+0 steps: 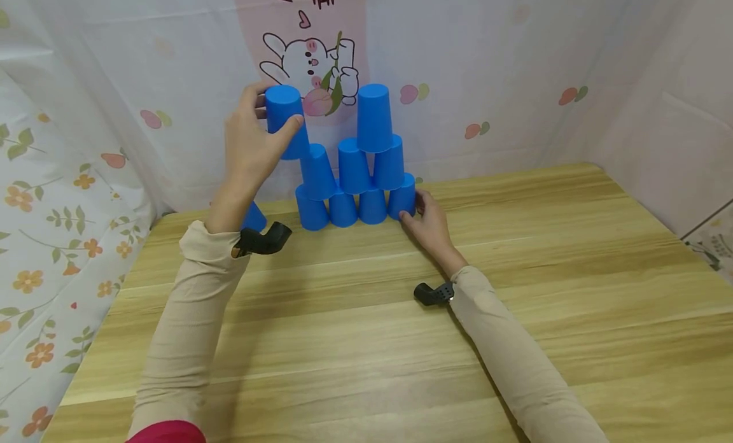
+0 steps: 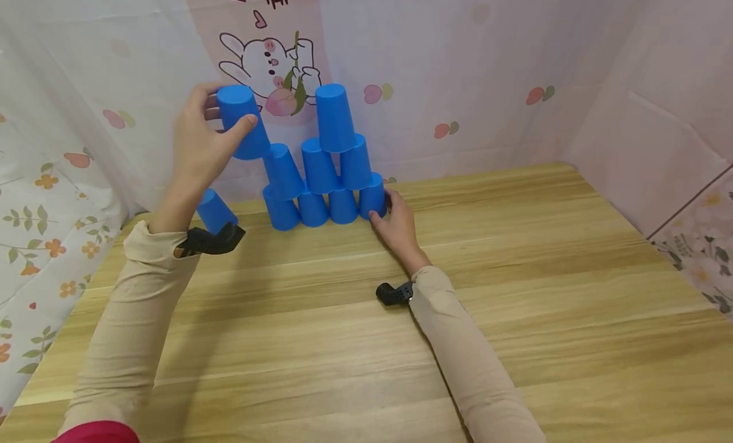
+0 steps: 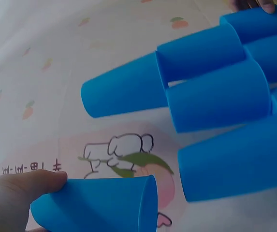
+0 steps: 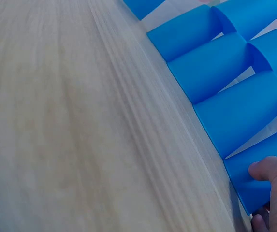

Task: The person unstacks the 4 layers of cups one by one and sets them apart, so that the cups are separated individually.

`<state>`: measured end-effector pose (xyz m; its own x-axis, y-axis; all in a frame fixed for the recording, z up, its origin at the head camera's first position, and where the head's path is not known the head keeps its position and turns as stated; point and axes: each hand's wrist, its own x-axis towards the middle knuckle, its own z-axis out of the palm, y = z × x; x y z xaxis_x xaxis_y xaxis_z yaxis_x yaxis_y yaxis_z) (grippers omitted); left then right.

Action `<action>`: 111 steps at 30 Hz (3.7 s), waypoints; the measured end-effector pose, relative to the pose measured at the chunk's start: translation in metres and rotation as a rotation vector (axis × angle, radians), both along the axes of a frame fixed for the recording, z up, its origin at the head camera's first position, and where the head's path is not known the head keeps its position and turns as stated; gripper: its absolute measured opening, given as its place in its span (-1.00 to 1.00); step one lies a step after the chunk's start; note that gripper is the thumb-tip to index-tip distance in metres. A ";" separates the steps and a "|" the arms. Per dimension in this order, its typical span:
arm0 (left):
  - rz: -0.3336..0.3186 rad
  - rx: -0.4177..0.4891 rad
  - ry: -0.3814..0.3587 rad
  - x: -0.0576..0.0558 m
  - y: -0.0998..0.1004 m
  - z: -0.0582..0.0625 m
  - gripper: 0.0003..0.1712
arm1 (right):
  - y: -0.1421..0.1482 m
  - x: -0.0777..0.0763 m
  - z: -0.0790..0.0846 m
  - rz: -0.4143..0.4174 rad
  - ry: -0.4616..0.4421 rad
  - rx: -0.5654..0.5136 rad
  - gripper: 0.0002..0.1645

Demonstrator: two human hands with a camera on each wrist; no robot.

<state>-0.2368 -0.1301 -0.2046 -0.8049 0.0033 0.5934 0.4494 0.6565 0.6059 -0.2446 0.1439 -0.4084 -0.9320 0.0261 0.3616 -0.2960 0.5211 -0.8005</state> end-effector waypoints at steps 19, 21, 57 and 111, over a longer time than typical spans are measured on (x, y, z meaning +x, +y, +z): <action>0.193 -0.017 0.033 0.017 -0.066 -0.010 -0.35 | 0.004 0.001 0.000 -0.007 -0.011 -0.007 -0.36; 0.204 -0.007 0.016 0.019 -0.073 -0.014 -0.35 | 0.004 0.001 0.000 -0.010 -0.011 -0.002 -0.36; 0.360 0.208 -0.274 0.031 -0.140 -0.090 -0.27 | 0.002 0.000 0.002 -0.014 -0.029 -0.007 -0.36; 0.196 -0.002 -0.488 0.021 -0.145 -0.133 -0.23 | 0.000 0.001 0.004 -0.008 -0.045 0.023 -0.35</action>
<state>-0.2153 -0.2750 -0.3379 -0.9733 -0.1741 0.1493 -0.0160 0.7010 0.7130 -0.2434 0.1439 -0.4042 -0.9472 0.0260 0.3195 -0.2553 0.5413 -0.8011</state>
